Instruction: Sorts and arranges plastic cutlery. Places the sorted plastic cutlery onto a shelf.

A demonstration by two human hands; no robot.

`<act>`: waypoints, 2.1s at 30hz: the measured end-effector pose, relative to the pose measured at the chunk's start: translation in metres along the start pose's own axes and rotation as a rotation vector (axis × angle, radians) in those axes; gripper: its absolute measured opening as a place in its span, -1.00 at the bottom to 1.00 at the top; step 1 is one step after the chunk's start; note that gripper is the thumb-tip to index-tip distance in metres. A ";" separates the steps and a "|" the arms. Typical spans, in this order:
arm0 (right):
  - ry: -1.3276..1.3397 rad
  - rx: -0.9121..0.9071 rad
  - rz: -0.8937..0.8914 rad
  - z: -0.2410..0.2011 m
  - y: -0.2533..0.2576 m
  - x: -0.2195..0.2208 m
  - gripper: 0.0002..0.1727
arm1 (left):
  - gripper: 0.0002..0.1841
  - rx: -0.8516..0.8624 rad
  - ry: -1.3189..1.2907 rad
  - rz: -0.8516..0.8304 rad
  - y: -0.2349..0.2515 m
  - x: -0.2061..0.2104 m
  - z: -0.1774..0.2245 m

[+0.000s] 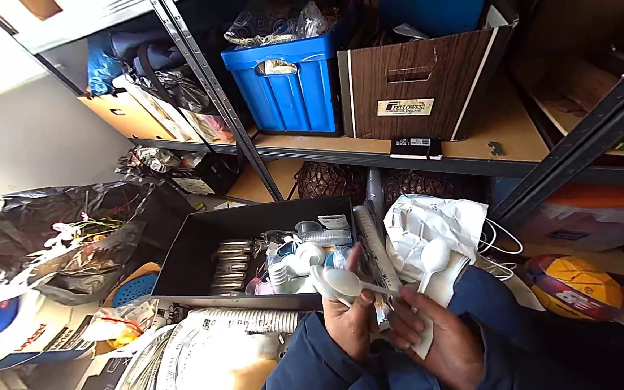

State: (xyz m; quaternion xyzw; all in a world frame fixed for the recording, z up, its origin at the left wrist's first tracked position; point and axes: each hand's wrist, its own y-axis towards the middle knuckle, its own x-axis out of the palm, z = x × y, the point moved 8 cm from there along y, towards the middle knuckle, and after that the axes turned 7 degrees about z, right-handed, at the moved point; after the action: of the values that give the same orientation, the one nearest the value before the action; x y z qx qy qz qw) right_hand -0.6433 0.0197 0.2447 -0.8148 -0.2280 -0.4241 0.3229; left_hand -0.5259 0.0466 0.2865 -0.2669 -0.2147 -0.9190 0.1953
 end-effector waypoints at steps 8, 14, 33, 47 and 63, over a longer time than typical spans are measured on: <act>-0.834 -0.321 0.150 -0.021 0.026 -0.049 -0.61 | -0.72 0.324 0.678 0.242 -0.017 -0.078 0.012; -1.185 -0.352 0.394 -0.052 0.124 -0.087 -0.65 | -0.75 0.373 1.833 0.049 0.023 -0.182 -0.059; -1.341 -0.356 0.543 -0.015 0.133 -0.002 -0.60 | -0.78 -0.390 1.676 -0.272 0.086 -0.233 -0.126; -1.131 0.047 0.240 -0.169 -0.037 0.242 -0.56 | -0.57 -1.103 0.045 0.494 0.080 0.136 0.236; -0.558 -0.466 -0.197 -0.346 -0.138 0.594 -0.80 | -0.54 -0.549 -0.056 0.023 0.210 0.293 0.455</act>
State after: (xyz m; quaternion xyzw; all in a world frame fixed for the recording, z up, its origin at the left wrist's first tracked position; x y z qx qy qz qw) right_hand -0.6025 -0.0764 0.9382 -0.9249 -0.2816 -0.2553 0.0119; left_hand -0.4706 0.0277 0.8638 -0.3376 0.0403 -0.9327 0.1202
